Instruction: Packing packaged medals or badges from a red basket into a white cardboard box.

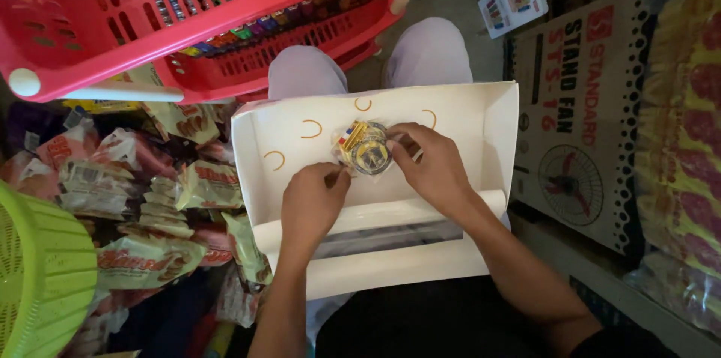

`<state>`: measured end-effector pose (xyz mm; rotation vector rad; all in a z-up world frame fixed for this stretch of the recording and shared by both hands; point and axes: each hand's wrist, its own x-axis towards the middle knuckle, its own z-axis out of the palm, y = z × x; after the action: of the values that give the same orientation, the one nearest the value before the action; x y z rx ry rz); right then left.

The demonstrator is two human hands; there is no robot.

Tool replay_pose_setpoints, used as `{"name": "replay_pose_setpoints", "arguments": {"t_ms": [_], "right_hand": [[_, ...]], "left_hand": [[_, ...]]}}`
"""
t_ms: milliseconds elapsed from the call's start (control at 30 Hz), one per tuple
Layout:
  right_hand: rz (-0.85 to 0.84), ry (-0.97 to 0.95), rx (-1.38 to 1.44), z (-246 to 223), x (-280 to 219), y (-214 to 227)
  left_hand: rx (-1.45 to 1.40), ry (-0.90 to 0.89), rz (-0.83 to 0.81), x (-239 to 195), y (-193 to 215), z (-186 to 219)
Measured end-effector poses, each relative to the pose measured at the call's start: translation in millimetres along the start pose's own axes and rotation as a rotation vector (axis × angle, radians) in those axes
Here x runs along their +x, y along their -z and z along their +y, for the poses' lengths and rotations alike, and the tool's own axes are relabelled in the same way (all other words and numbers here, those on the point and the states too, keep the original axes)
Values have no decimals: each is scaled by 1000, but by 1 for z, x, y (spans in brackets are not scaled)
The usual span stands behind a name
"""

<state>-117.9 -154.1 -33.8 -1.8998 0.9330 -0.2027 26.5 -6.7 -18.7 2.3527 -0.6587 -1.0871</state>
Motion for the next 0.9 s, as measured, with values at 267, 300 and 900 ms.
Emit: {"name": "replay_pose_setpoints", "arguments": {"t_ms": [267, 300, 900], "right_hand": [[-78, -168, 85, -9, -3, 12], [-100, -156, 79, -12, -4, 14], [-152, -310, 274, -28, -24, 33]], "left_hand": [[-37, -42, -1, -7, 2, 3], [-50, -64, -12, -8, 3, 3], [-35, -655, 499, -32, 10, 18]]}}
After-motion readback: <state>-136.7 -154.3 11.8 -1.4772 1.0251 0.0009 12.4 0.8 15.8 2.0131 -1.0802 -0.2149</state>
